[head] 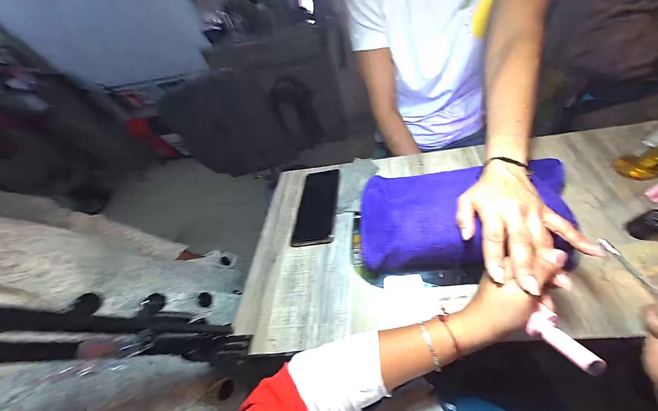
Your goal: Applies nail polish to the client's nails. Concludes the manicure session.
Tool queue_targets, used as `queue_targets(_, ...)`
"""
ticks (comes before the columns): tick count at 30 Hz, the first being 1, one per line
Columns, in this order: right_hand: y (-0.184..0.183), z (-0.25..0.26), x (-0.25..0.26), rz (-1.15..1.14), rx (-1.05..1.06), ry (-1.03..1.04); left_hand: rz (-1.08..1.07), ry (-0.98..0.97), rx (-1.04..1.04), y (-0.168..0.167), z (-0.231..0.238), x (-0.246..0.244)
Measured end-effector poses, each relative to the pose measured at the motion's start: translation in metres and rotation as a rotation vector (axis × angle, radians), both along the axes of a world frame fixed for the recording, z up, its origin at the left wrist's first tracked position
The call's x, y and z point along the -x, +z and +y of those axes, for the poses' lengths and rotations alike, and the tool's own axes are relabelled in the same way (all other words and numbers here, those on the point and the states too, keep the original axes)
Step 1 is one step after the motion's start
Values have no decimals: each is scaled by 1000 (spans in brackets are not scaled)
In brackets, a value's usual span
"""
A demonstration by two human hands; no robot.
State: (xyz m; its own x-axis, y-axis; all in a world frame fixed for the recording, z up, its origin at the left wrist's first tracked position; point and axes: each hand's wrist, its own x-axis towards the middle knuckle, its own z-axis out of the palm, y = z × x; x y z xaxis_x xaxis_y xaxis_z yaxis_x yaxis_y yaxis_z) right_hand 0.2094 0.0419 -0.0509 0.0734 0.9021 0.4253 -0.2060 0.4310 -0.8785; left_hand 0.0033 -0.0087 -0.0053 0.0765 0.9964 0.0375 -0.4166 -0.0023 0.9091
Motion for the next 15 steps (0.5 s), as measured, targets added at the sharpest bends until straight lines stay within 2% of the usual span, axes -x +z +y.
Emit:
queue_targets(4,23,-40,5,-489,-242,49,84,-38,-41,-3,-5,5)
queue_targets(6,28,-49,12,-632,-358,71,78,-31,-47,-4,-4,7)
queue_targets(10,34,-51,33,-676,-522,168,62,-26,-14,-4,-4,7)
queue_targets(15,33,-52,45,-583,-551,137,78,24,-46,-2,0,5)
